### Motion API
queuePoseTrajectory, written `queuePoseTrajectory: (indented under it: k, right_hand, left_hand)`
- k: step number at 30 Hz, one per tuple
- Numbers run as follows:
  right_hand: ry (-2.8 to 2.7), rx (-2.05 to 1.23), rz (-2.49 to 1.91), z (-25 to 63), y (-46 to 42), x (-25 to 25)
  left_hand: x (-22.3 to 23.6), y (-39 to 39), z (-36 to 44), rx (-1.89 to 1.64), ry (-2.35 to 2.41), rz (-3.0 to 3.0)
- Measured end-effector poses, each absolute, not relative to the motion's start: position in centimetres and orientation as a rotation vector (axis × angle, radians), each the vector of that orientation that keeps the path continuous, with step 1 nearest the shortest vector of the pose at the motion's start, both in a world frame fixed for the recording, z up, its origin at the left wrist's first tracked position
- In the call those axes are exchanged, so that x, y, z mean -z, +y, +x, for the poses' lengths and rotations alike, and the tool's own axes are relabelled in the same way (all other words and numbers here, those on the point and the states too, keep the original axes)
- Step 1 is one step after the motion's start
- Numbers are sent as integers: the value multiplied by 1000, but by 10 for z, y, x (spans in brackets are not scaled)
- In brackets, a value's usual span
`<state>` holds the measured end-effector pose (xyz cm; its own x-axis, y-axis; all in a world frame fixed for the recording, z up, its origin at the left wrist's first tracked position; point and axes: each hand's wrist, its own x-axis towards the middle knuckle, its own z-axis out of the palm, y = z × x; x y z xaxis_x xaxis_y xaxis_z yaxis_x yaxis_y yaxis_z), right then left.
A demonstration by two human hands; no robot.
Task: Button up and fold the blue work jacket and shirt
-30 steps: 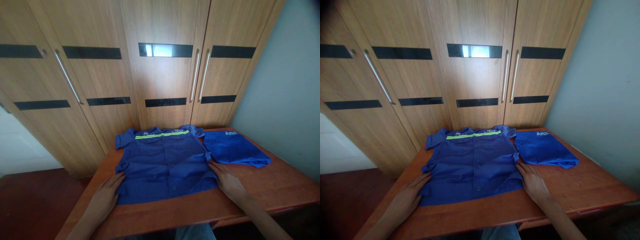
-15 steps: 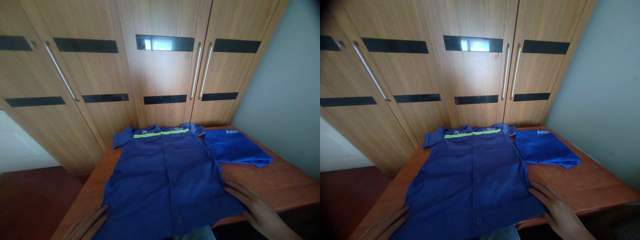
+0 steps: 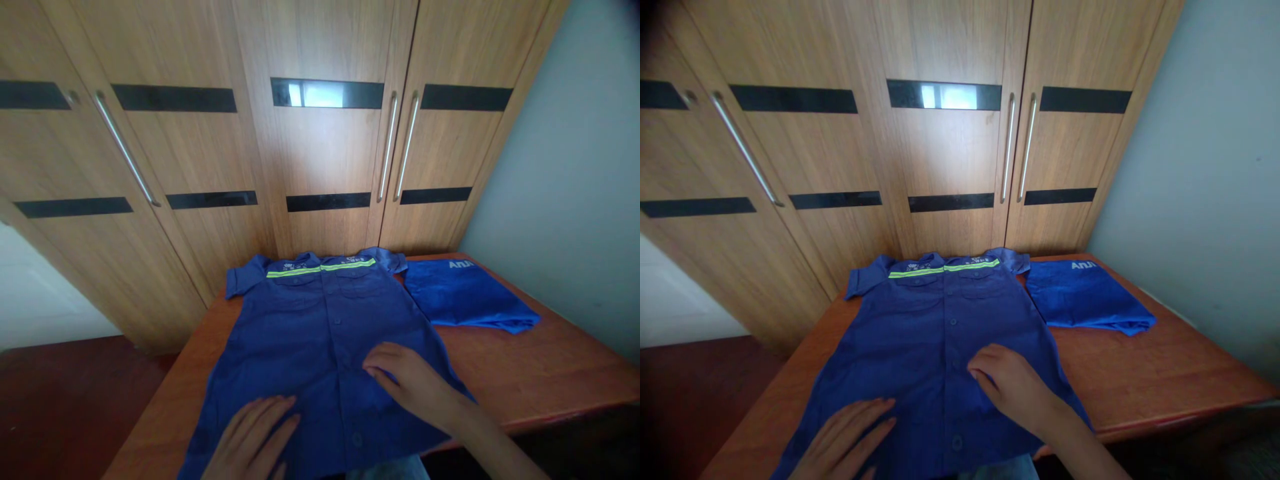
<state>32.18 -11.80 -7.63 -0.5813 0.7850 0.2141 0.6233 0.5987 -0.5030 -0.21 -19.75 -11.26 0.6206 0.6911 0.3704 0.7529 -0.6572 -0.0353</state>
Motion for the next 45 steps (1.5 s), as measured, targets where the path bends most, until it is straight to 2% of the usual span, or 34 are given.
queuePoseTrajectory:
  k: [4,8,14,23,27,38,45]
  right_hand:
    - [-2578,-409,-1102,292,-87,93]
    - [-2713,-338,-1114,296,-78,102]
    - [-2782,-258,-1071,303,-82,102]
    - [-2993,241,-769,297,-79,103]
    - [-3047,339,-659,295,-76,104]
    - [-3066,340,-533,300,-63,110]
    - [-2863,-120,-876,302,-77,96]
  left_hand:
    - [97,-177,78,493,-1390,-2760]
    - [100,-164,113,367,-1624,-2784]
    - [104,-161,111,241,-1660,-2814]
    - [105,-161,114,262,-1681,-2785]
    - [106,-161,115,248,-1683,-2788]
    - [116,-160,113,343,-1717,-2793]
    - [114,-163,114,330,-1801,-2725]
